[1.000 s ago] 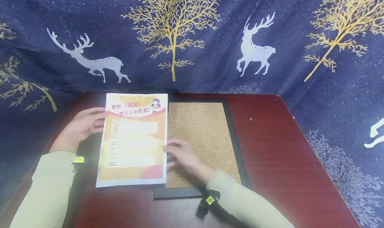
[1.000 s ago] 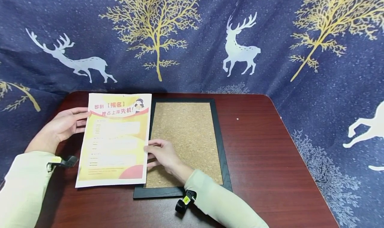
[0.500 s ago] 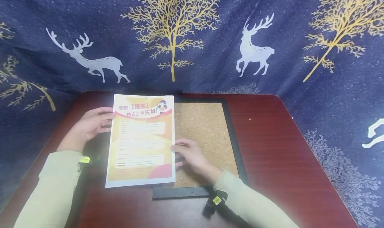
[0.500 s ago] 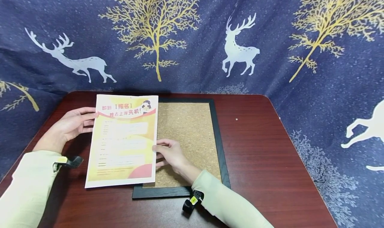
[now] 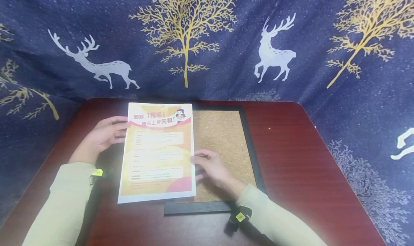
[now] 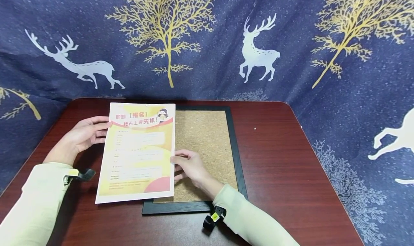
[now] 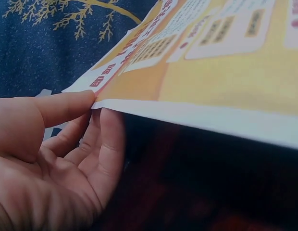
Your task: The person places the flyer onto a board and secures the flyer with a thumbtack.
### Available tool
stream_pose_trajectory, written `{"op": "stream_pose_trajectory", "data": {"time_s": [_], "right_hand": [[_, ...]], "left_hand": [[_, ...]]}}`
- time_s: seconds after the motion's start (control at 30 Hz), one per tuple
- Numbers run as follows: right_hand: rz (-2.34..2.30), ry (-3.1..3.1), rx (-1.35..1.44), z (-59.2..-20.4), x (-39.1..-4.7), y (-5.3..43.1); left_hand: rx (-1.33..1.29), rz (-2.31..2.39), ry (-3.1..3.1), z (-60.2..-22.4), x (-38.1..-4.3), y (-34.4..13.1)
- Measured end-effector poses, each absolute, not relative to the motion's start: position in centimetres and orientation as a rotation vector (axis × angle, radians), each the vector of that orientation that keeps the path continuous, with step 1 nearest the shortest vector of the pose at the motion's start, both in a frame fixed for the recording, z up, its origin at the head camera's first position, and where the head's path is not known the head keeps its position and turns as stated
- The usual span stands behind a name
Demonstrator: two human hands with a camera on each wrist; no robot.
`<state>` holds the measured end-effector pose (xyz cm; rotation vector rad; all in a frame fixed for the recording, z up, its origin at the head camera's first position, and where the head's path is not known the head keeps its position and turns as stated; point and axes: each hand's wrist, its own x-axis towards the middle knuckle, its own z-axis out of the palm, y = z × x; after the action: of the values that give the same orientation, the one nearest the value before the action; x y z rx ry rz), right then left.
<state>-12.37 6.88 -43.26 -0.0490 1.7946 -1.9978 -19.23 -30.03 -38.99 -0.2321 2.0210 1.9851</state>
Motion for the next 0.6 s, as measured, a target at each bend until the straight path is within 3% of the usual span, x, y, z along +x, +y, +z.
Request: {"op": "stream_pose_trajectory", "data": {"time_s": [0.6], "right_hand": [[-1.993, 1.826, -0.025, -43.6, -11.9, 9.3]], "left_hand": [[-0.248, 2.102, 1.870, -39.9, -19.6, -27.5]]}}
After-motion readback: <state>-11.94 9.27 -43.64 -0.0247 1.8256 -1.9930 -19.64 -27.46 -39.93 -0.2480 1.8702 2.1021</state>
